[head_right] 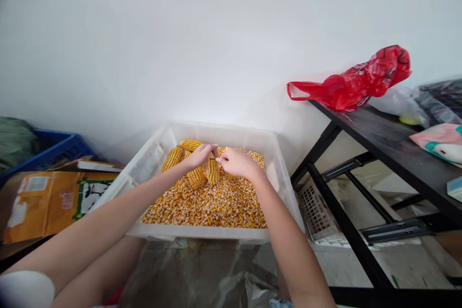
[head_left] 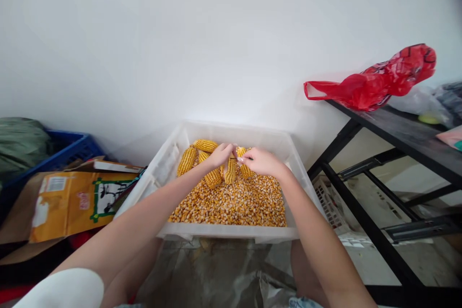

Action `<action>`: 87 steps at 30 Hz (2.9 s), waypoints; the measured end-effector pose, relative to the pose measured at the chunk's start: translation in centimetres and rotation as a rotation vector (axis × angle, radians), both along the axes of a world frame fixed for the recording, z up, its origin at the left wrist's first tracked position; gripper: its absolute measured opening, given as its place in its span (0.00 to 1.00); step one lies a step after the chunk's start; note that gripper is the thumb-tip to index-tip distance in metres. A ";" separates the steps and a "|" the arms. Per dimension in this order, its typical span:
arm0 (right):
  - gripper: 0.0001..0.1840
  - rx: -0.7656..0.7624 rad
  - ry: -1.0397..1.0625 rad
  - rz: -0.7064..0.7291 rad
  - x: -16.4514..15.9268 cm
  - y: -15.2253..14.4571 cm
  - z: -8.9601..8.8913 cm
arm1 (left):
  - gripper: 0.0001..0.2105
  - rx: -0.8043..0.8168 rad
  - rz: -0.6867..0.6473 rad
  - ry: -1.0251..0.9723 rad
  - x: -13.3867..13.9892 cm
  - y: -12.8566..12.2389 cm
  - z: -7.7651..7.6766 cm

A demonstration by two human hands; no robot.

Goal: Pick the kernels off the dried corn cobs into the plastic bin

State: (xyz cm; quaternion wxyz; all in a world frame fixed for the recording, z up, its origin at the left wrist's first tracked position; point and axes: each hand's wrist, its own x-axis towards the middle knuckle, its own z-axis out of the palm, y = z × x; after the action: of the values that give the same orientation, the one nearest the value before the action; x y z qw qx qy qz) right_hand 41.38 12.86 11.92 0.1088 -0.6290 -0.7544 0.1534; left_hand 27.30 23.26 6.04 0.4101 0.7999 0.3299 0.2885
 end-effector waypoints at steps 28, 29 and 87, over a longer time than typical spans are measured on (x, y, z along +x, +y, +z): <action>0.18 0.112 -0.103 -0.093 -0.9 -1.0 0.3 | 0.25 0.029 0.102 -0.046 0.5 -0.2 -0.4; 0.18 0.113 -0.104 -0.095 -0.9 -1.0 0.3 | 0.25 0.031 0.098 -0.046 0.5 -0.3 -0.5; 0.19 0.163 -0.021 0.051 -1.1 0.1 -1.0 | 0.25 -0.039 0.012 -0.030 -0.9 0.5 0.5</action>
State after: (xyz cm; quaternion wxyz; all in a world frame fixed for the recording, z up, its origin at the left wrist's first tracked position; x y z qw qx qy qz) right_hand 40.24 12.98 10.90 0.1480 -0.6000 -0.7813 0.0876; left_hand 26.40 23.72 6.59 0.4287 0.7853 0.3341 0.2963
